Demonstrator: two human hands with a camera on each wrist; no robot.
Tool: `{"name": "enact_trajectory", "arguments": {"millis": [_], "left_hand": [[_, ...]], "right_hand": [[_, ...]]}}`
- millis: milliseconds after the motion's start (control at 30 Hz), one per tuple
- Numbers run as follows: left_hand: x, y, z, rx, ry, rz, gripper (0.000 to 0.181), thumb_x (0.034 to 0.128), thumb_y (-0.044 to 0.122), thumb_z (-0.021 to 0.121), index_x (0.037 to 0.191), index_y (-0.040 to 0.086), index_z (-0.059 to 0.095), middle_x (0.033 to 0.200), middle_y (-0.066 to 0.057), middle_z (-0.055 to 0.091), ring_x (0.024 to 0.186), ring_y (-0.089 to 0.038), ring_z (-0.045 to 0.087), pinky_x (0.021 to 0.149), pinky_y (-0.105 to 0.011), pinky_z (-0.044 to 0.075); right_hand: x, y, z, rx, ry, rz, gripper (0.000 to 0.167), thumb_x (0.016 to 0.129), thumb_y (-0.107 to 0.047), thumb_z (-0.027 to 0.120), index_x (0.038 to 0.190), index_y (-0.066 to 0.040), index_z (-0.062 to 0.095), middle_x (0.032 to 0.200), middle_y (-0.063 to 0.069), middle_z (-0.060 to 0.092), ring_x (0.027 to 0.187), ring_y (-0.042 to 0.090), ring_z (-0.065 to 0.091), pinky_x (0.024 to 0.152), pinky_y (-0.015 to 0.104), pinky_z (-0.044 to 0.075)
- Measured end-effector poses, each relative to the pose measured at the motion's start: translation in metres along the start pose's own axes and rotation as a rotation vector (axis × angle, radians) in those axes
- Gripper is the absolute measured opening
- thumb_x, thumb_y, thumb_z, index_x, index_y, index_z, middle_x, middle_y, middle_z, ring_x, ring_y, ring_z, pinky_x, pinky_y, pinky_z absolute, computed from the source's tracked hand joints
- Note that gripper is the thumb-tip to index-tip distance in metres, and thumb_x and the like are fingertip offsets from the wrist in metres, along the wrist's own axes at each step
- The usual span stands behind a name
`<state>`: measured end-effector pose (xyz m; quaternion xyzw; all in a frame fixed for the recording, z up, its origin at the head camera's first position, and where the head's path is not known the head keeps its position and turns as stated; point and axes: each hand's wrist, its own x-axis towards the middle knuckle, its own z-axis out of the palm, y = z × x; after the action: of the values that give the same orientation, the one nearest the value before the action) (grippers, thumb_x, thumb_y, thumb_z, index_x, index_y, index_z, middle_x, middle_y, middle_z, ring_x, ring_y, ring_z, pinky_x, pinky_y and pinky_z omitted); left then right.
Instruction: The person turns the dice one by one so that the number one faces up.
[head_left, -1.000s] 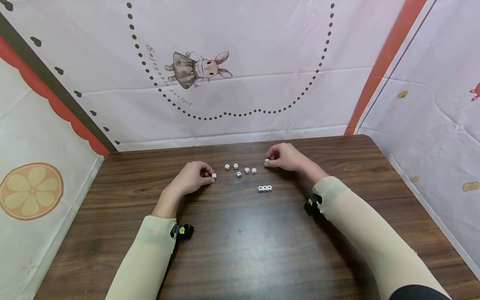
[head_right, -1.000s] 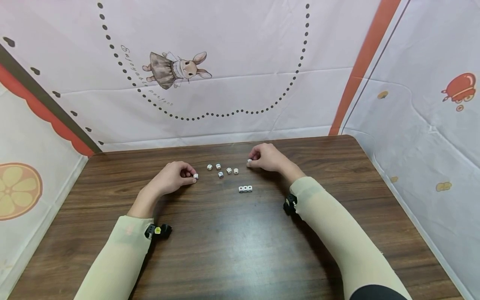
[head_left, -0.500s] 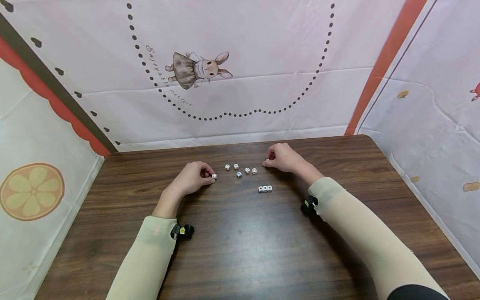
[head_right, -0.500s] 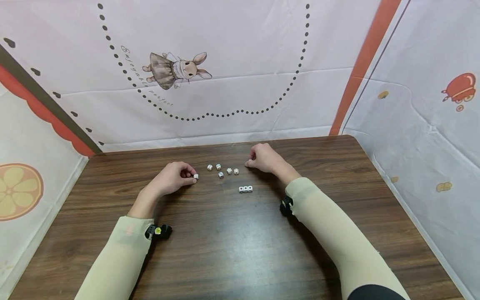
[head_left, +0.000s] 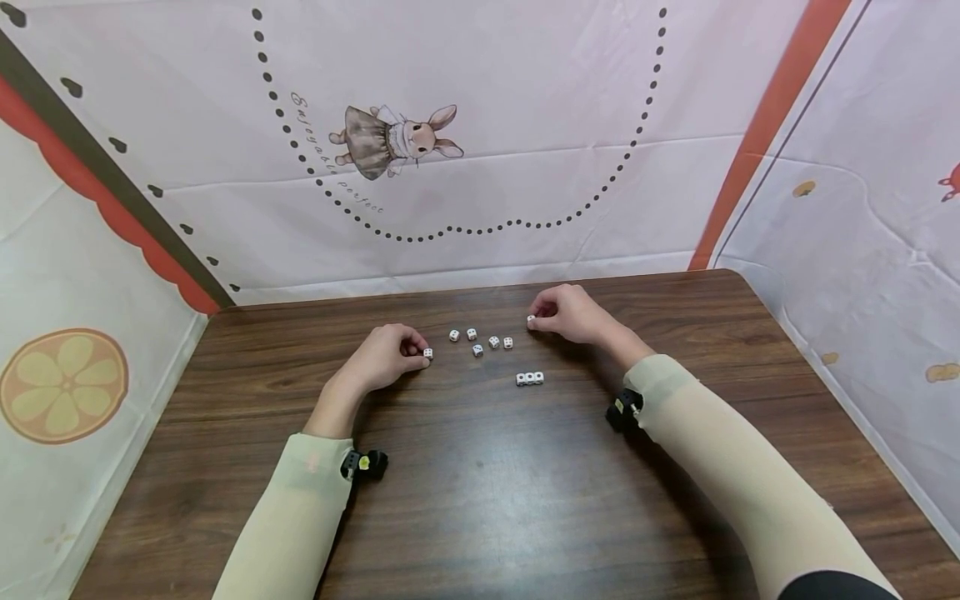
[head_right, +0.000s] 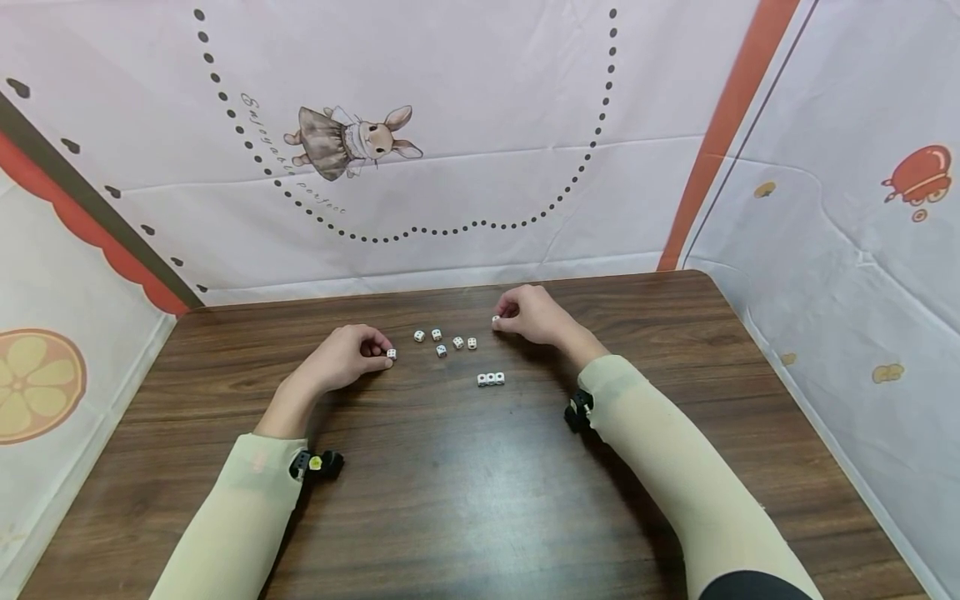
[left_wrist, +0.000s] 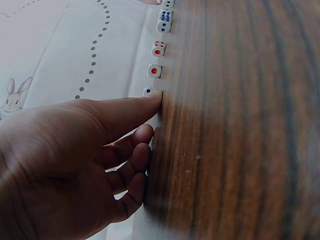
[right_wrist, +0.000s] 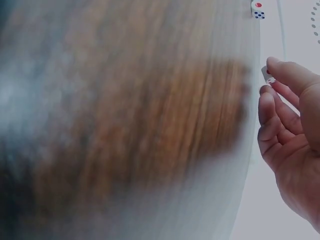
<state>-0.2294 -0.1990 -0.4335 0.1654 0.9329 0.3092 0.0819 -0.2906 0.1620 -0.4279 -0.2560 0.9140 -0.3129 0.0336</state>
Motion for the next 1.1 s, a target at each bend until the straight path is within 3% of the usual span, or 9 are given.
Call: {"name": "enact_trajectory", "arguments": {"millis": [667,900,1100], "left_hand": [[-0.0006,0.0008,0.0002,-0.004,-0.003,-0.009,0.010,0.0955,0.014,0.081,0.101,0.009,0.075,0.092,-0.003,0.067,0.086,-0.019,0.060,0.081,-0.037,0.048],[-0.0015,0.0007,0.0004,-0.006,0.000,-0.008,0.009,0.0955,0.014,0.081,0.101,0.009,0.075,0.092,-0.003,0.067,0.086,-0.019,0.060,0.080,-0.037,0.048],[-0.0023,0.0015,0.0004,-0.012,-0.002,-0.008,0.009,0.0958,0.013,0.081,0.101,0.009,0.075,0.092,-0.003,0.067,0.087,-0.019,0.060,0.081,-0.037,0.048]], "right_hand": [[-0.0027,0.0047,-0.0030,0.000,-0.057,0.036,0.010,0.092,-0.016,0.084,0.098,-0.009,0.078,0.084,-0.003,0.071,0.081,0.015,0.062,0.079,0.035,0.049],[-0.0045,0.0070,-0.0037,-0.002,-0.101,-0.043,0.031,0.094,-0.001,0.075,0.124,-0.005,0.073,0.105,0.007,0.072,0.094,0.022,0.065,0.088,0.041,0.052],[-0.0058,0.0064,-0.0046,-0.036,-0.133,-0.110,0.035,0.094,0.004,0.070,0.124,-0.011,0.077,0.113,0.009,0.067,0.098,0.023,0.061,0.088,0.041,0.050]]}}
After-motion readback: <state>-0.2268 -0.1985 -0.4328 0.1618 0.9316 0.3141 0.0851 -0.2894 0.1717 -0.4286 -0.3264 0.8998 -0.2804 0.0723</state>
